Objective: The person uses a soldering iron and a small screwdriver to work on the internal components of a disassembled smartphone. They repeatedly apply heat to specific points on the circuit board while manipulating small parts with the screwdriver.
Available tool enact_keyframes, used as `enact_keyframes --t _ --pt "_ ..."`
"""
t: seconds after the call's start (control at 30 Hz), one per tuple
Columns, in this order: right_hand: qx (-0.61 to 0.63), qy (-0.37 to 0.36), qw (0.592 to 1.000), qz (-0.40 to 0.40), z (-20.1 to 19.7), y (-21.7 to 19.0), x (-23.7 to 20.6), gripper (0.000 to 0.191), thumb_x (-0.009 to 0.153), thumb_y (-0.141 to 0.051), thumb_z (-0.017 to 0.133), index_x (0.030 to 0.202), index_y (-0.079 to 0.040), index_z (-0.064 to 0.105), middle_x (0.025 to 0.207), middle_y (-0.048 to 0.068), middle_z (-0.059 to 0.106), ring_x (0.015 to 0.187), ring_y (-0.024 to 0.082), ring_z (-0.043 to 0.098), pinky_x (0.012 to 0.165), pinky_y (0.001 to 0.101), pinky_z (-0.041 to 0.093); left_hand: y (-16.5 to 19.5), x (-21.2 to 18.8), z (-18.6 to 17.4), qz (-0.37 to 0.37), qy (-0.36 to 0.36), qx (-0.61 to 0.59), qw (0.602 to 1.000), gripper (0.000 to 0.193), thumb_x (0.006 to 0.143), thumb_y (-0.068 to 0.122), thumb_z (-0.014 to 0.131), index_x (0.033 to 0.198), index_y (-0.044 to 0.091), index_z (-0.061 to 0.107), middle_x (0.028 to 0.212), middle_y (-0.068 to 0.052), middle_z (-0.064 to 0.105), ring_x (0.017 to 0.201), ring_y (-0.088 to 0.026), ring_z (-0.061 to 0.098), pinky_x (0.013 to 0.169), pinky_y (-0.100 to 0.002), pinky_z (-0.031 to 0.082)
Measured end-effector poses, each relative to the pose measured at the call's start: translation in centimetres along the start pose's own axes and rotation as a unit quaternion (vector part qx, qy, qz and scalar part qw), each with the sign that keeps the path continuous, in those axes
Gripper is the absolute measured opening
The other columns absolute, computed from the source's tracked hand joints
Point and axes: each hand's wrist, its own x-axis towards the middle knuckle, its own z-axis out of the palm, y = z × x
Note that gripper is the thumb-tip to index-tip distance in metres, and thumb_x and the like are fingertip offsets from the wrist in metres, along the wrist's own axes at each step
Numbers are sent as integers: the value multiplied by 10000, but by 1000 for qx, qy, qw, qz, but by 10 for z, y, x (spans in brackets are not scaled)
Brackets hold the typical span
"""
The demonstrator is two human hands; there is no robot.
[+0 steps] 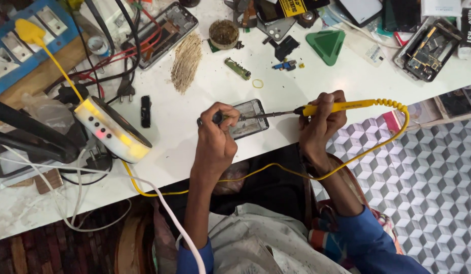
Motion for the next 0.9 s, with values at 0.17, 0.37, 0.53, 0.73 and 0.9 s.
enact_keyframes --t 0.17,0.37,0.53,0.73,0.9 --pt "-13 -11 1000 -19 0 -3 0 403 1150 -383 480 921 -53 462 684 19 475 457 71 413 393 233 353 5 -2 -1 -1 4 4 1000 497 856 -232 398 1296 -4 349 906 -134 603 802 -244 600 873 -347 541" --pt "-39 -14 995 -93 -1 -9 -8 362 1136 -312 518 911 -29 503 711 55 541 498 97 479 457 244 373 10 -2 -2 11 12 28 999 590 834 -228 417 1373 2 347 893 -125 586 804 -252 600 917 -356 538" --pt "-180 -55 959 -213 6 -35 -9 340 1174 -225 516 900 -24 516 725 73 564 594 131 573 564 258 477 7 -4 -2 -35 -12 -30 999 595 847 -202 401 1401 10 362 975 -159 636 858 -286 677 856 -348 606" --pt "-361 -94 902 -218 24 -63 -7 243 1122 -102 566 891 -27 561 741 89 606 645 200 518 690 369 371 3 -9 -3 -40 -15 -6 999 554 878 -164 437 1398 20 382 1025 -182 697 927 -350 725 857 -394 606" --pt "-544 -118 679 -479 30 -76 -7 255 1038 1 603 1285 62 582 976 177 640 865 304 581 781 458 335 5 -5 -4 15 -14 -18 1000 600 822 -158 458 1391 6 363 1033 -187 677 943 -393 708 859 -416 599"
